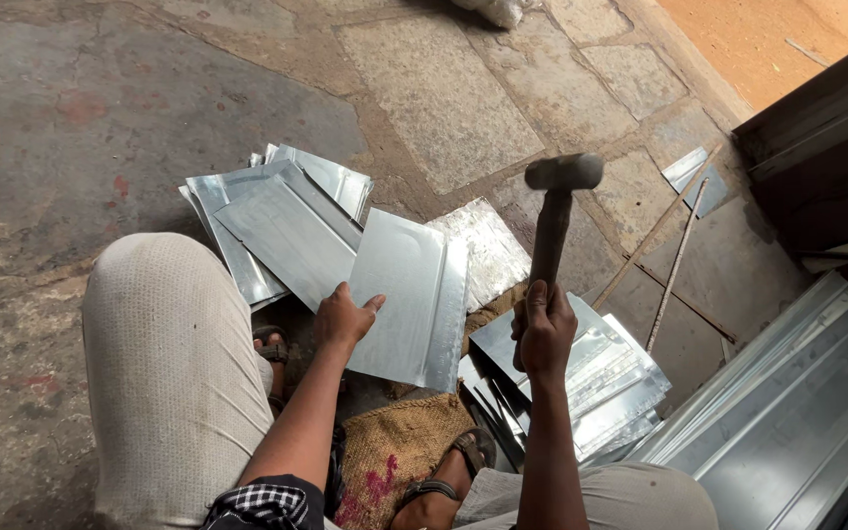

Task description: The person picks up metal sheets one at a time, places them on a metal block, and uses a hammer to flatten or shape them.

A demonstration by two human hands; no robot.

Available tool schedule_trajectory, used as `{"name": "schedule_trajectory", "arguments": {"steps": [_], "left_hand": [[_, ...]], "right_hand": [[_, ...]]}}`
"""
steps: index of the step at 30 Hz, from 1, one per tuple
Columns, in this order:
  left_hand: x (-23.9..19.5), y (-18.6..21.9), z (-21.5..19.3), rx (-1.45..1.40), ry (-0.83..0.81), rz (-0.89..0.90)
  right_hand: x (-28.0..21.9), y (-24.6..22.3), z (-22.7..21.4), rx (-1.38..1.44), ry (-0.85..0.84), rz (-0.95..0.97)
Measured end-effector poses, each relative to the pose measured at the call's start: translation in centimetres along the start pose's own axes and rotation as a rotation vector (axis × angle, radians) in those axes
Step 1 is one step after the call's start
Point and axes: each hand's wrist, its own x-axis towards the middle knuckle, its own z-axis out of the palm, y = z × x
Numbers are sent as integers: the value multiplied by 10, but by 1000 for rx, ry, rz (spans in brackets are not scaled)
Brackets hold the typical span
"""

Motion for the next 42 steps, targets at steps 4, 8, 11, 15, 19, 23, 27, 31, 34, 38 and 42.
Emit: {"name": "schedule_trajectory", "arguments": {"steps": [4,8,11,15,19,23,27,31,34,38,42], "left_hand": [[6,-1,3,3,12,8],[6,-4,6,15,-45,-27],[9,-4,8,4,62,41],[8,-5,9,18,-6,6],[7,-4,6,12,-10,-4],[5,-3,5,22,-36,-16],[1,-3,3,9,-16,-37],[5,5,2,11,-19,-49],[5,10,4,21,-18,-51],[4,17,6,49,-30,-49],[4,21,9,18,-8,-47]], "right_hand": [[6,21,18,72,33,-95],[-9,71,28,-132,-114,391],[-2,68,22,-238,-130,397],[-3,45,9,-99,-58,225],[1,55,29,78,-40,144],[-3,82,28,-203,-125,440],[-1,76,14,-19,-102,383],[-5,32,2,241,-59,31],[4,-14,-6,270,-7,-285],[-9,-52,-7,270,135,-398],[-8,-49,-3,210,185,-417]]}}
